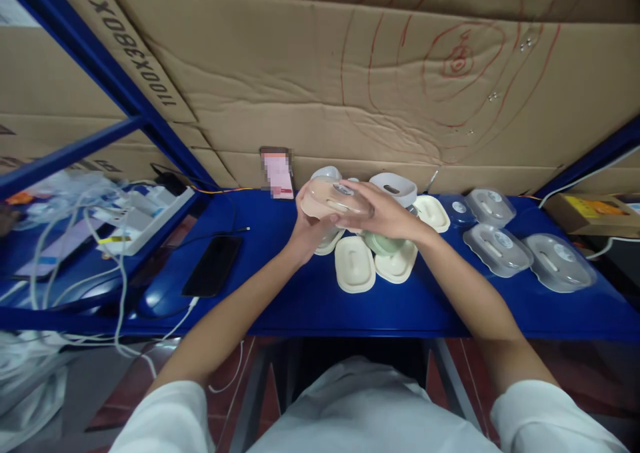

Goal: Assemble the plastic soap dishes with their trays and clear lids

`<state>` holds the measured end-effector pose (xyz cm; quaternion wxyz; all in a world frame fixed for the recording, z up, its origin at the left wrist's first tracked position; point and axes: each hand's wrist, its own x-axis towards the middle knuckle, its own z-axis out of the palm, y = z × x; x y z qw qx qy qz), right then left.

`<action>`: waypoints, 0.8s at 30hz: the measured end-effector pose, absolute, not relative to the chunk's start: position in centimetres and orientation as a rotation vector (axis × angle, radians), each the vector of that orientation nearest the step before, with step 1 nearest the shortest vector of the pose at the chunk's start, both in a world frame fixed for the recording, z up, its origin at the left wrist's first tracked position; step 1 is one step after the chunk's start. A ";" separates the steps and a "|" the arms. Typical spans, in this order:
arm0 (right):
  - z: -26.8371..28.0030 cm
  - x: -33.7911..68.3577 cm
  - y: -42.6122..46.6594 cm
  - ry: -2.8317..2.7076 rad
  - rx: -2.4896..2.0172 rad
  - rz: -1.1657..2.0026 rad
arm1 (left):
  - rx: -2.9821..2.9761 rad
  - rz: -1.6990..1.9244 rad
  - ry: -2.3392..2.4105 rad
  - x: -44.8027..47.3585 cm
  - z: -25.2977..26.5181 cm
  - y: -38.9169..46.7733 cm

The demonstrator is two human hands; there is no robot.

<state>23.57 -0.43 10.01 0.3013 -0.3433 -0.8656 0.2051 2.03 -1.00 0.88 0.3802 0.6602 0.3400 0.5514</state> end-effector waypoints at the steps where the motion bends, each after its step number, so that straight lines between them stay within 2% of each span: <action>1: 9.8 23.2 -0.4 -2.260 -0.934 0.511 | 1.651 1.423 0.887 1.8 0.9 -0.9; 10: 7.9 26.5 2.6 -2.082 -1.496 0.011 | 1.751 1.564 1.025 0.8 1.0 0.2; 12: 7.9 26.1 2.1 -2.173 -1.366 0.062 | 1.785 1.539 1.027 0.9 0.8 0.2; 18: 9.0 23.4 -0.6 -2.393 -0.675 0.493 | 1.895 1.465 0.971 0.8 1.0 -0.1; 21: 9.9 23.3 -1.0 -2.239 -0.751 0.547 | 1.969 1.474 0.925 0.6 1.3 0.1; 24: 10.7 24.5 -0.5 -2.103 -0.918 0.405 | 2.170 1.413 0.958 0.4 1.3 0.1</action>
